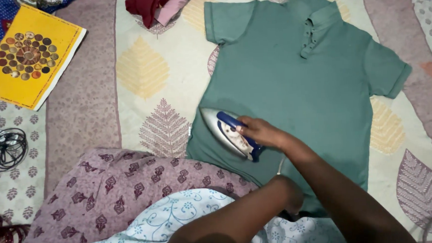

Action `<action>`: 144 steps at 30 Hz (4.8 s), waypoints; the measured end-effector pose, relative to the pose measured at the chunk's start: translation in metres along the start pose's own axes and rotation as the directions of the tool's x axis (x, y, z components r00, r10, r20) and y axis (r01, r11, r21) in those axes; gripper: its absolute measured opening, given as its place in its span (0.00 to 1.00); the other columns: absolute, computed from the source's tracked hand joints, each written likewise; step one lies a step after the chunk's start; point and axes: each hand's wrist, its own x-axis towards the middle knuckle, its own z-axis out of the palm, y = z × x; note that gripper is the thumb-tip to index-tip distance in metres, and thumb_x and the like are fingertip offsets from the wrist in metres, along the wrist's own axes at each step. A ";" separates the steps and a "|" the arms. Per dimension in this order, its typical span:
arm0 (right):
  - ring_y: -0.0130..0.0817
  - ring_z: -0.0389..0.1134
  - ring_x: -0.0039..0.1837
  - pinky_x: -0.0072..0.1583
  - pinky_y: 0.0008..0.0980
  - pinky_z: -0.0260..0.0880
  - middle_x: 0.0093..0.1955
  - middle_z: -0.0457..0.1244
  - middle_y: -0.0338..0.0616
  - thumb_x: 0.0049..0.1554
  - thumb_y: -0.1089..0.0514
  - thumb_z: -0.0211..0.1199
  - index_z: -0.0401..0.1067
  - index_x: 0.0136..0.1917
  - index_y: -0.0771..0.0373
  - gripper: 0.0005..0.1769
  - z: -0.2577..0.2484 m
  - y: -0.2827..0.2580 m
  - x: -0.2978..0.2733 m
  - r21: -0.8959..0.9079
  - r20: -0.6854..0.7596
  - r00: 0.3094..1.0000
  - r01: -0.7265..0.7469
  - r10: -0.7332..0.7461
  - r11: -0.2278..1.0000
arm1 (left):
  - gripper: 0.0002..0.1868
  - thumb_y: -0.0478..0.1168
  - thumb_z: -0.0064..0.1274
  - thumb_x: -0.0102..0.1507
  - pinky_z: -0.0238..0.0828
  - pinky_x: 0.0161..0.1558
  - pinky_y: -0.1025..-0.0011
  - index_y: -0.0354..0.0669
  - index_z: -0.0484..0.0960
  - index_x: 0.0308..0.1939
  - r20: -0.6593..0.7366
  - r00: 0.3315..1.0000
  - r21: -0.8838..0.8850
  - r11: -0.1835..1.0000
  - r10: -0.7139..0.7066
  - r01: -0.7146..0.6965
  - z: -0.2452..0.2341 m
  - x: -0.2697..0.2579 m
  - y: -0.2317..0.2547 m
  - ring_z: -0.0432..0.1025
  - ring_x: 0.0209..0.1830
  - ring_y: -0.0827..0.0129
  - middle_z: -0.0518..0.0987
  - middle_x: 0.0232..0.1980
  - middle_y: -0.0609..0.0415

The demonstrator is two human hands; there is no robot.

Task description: The person irons a green polo shirt laid flat on a patterned bedsheet. They use a blue and white electric iron, moving it back and forth across the shirt's body and sleeves while occasionally holding the fabric with the other hand.

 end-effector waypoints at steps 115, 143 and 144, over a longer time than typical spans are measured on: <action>0.34 0.67 0.46 0.47 0.35 0.67 0.48 0.67 0.47 0.64 0.41 0.55 0.70 0.64 0.63 0.27 -0.109 0.170 -0.214 0.447 -0.613 0.616 -0.245 0.494 0.860 | 0.13 0.45 0.58 0.60 0.75 0.48 0.55 0.42 0.89 0.42 -0.416 0.900 -0.157 0.985 -0.131 0.071 0.008 -0.002 -0.015 0.78 0.51 0.50 0.84 0.49 0.44; 0.33 0.65 0.42 0.44 0.37 0.66 0.43 0.67 0.46 0.64 0.42 0.55 0.74 0.57 0.68 0.25 -0.090 0.169 -0.146 0.417 -0.744 0.474 -0.219 0.470 0.882 | 0.15 0.45 0.56 0.59 0.77 0.48 0.56 0.43 0.89 0.45 -0.189 0.980 0.019 0.998 -0.056 0.060 0.017 0.014 -0.013 0.79 0.52 0.53 0.84 0.51 0.46; 0.33 0.66 0.42 0.44 0.37 0.66 0.43 0.68 0.46 0.64 0.42 0.55 0.74 0.57 0.67 0.25 -0.103 0.181 -0.138 0.413 -0.744 0.476 -0.224 0.468 0.883 | 0.15 0.45 0.56 0.59 0.77 0.47 0.56 0.43 0.89 0.45 -0.184 0.981 0.022 0.998 -0.061 0.066 0.016 0.015 -0.013 0.79 0.52 0.53 0.84 0.51 0.46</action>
